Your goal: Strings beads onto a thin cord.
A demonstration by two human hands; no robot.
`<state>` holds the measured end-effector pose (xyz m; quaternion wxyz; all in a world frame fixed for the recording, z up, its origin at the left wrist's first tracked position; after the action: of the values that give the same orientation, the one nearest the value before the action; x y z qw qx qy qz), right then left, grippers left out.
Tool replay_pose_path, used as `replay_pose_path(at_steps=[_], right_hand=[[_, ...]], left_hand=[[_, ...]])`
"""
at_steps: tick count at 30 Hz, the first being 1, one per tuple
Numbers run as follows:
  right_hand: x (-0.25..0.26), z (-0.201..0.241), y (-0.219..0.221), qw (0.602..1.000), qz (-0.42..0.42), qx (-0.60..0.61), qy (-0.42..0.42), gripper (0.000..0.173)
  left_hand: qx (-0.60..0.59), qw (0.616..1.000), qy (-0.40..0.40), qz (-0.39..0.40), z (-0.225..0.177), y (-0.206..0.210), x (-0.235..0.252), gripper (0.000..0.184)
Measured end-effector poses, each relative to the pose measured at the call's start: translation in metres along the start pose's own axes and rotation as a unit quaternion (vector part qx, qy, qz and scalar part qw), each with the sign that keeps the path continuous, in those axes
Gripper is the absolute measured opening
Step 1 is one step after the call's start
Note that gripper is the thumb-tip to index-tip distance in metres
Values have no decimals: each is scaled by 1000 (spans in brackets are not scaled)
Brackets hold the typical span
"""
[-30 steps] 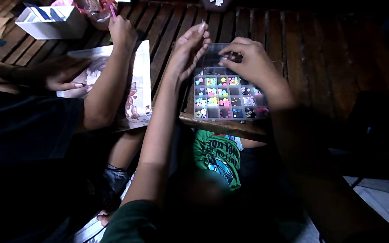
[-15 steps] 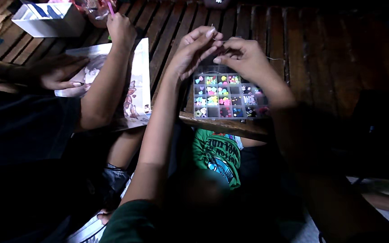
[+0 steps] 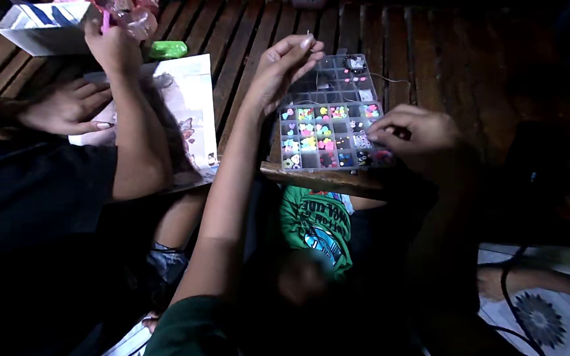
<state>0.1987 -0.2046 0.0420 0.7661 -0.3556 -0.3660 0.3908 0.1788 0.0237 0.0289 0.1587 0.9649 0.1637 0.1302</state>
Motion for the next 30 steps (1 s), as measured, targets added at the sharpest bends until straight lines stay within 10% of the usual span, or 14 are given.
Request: replay_pose_path(at_steps=[23, 30], right_hand=[[-32, 12, 4, 993, -104, -53, -27, 16], [-30, -23, -17, 969, -226, 19, 100, 23]], left_hand=[[-3, 1000, -9, -13, 5, -6, 2, 14], [-3, 1000, -10, -13, 5, -7, 2, 14]])
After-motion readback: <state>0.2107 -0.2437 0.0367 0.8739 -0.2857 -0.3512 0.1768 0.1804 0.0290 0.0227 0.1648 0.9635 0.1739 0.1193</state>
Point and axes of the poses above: each hand's wrist, its own x-axis towards the middle knuckle, its own y-axis out of the palm, z = x × y, the point moved 10 cm from there along x, towards the middle knuckle, and after that the axes turned 2 degrees about -y, right-handed, at the moved point
